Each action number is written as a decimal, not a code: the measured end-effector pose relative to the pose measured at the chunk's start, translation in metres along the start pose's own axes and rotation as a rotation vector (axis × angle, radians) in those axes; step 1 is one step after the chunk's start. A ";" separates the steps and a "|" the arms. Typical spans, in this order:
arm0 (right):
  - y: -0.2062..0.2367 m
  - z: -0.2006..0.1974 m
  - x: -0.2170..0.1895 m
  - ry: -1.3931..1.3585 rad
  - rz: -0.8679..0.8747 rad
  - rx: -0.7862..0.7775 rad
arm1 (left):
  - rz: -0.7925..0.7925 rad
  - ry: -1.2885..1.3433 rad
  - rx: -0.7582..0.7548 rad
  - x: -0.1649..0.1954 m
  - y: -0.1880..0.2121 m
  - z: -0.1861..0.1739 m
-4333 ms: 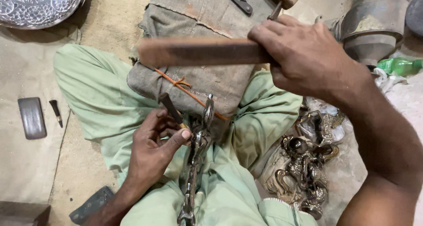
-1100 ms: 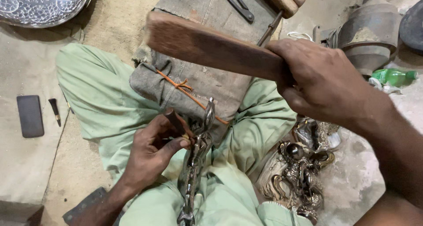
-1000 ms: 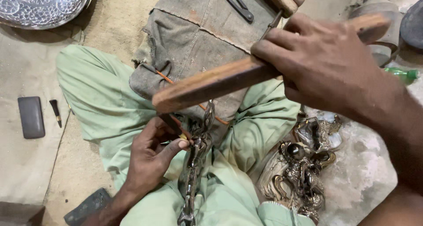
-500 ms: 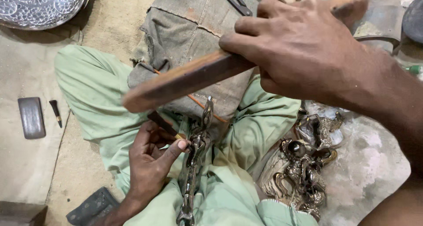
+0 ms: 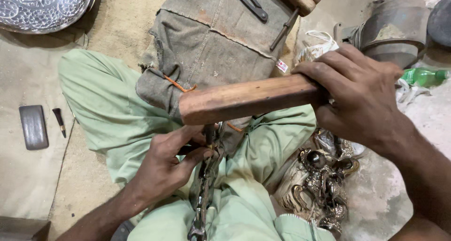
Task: The person sits on the floor with a cloth-covered board on their lap and finishes a brass horse figurine. They scrape and smooth the figurine's surface with a small handheld tool, reposition and turn the piece, tap it with a wooden mallet, and use tweezers on its details.
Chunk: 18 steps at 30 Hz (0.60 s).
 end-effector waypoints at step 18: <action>0.085 0.053 -0.006 -0.212 0.261 0.133 | 0.021 -0.053 -0.241 0.020 -0.022 -0.006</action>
Point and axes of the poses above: each hand's wrist, its own y-axis away from the middle knuckle, its own z-axis out of the palm, x = y × z, the point moved 1 cm from there along -y, towards the middle knuckle, and after that the axes turned 3 degrees about z, right-handed, at the moved point
